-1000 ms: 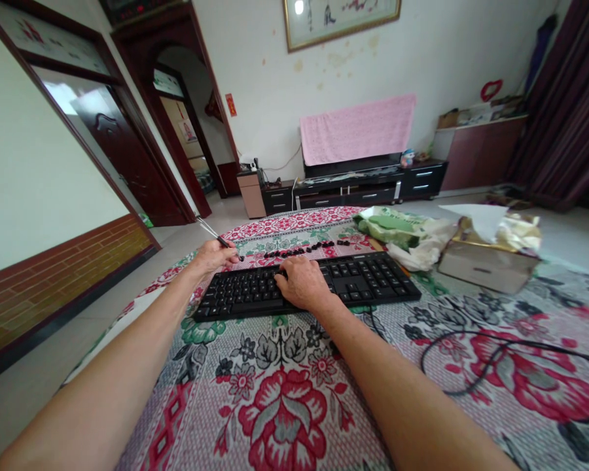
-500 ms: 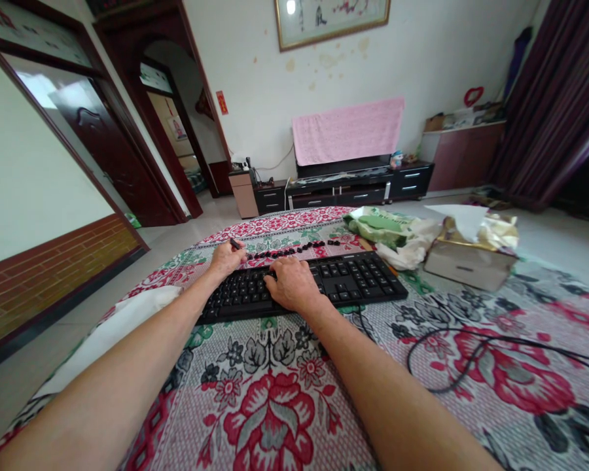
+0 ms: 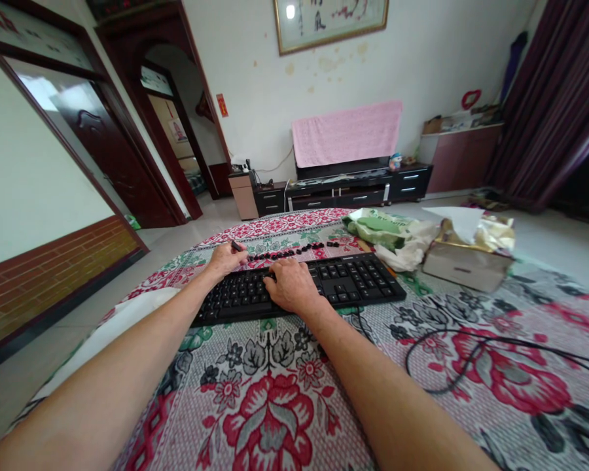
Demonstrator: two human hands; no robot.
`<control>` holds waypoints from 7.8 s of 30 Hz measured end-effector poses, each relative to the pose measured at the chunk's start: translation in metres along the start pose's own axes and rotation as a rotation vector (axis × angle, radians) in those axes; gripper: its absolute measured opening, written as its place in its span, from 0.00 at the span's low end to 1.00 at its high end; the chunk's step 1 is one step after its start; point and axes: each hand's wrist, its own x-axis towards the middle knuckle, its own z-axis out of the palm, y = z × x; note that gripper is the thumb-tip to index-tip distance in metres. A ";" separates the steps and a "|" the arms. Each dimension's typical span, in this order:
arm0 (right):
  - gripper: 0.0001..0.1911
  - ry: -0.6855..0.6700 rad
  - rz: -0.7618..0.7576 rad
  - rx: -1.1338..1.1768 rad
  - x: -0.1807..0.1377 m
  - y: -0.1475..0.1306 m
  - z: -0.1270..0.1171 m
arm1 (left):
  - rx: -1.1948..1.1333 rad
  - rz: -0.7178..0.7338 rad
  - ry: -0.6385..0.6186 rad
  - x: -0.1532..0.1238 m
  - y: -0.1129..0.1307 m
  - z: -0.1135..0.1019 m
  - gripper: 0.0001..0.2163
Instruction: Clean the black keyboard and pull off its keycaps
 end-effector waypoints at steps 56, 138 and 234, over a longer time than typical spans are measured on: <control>0.14 -0.003 -0.006 -0.008 0.000 0.000 0.000 | -0.179 -0.096 -0.065 -0.024 0.021 -0.007 0.10; 0.14 0.013 -0.040 -0.006 0.002 0.005 0.006 | -0.007 -0.198 -0.366 -0.024 -0.018 -0.113 0.03; 0.14 -0.014 -0.017 -0.014 0.004 0.006 0.005 | 0.390 -0.173 0.056 -0.072 -0.007 -0.101 0.10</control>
